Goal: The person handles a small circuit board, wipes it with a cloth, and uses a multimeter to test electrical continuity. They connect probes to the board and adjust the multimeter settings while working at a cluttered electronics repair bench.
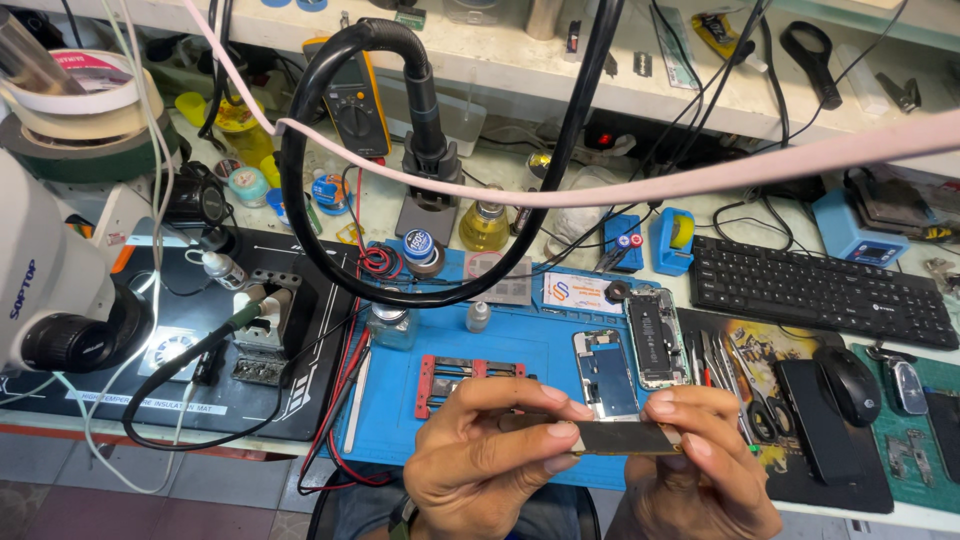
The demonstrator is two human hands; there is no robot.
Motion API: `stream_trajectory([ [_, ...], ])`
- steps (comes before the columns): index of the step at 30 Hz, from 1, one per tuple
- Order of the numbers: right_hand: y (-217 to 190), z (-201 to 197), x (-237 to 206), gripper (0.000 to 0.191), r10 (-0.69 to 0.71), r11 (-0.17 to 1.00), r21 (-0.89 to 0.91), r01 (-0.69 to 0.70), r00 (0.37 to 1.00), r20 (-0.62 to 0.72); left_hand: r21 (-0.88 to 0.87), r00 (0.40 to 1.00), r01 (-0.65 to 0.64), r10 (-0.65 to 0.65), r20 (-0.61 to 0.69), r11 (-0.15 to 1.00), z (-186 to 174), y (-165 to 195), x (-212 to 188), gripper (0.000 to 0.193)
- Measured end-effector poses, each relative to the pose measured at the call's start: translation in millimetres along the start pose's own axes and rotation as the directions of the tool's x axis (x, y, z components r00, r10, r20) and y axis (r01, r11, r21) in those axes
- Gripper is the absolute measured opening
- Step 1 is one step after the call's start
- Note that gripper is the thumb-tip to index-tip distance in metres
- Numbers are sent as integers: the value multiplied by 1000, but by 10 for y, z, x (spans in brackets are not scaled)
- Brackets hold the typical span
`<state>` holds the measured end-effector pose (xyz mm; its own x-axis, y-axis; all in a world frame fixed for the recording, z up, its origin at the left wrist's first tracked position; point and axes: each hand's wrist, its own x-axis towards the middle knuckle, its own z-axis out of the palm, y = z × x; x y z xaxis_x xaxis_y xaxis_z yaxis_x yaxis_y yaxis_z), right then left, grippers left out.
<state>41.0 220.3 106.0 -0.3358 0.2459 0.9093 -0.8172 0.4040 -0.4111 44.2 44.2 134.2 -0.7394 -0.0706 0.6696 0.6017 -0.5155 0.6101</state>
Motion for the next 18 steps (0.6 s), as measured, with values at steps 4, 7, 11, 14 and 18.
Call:
stream_trajectory([
  [4, 0, 8, 2, 17, -6, 1000, 14, 6, 1000, -1, 23, 1000, -11, 11, -9, 1000, -14, 4, -4, 26],
  [7, -38, 33, 6, 17, 0, 999, 45, 0, 1000, 6, 31, 1000, -25, 25, -6, 999, -31, 0, -8, 26],
  [11, -127, 72, 3, 13, 70, 994, 79, -71, 997, 15, 71, 1000, -27, 28, -7, 997, -48, 6, 0, 26],
  [14, -70, 108, 20, 17, 109, 969, 228, -101, 994, -23, 222, 997, -80, 75, 33, 972, -66, 26, 39, 30],
  [18, -18, 12, 19, 19, 459, 701, 548, -457, 877, 144, 269, 980, -147, 103, 170, 952, -95, 87, 110, 38],
])
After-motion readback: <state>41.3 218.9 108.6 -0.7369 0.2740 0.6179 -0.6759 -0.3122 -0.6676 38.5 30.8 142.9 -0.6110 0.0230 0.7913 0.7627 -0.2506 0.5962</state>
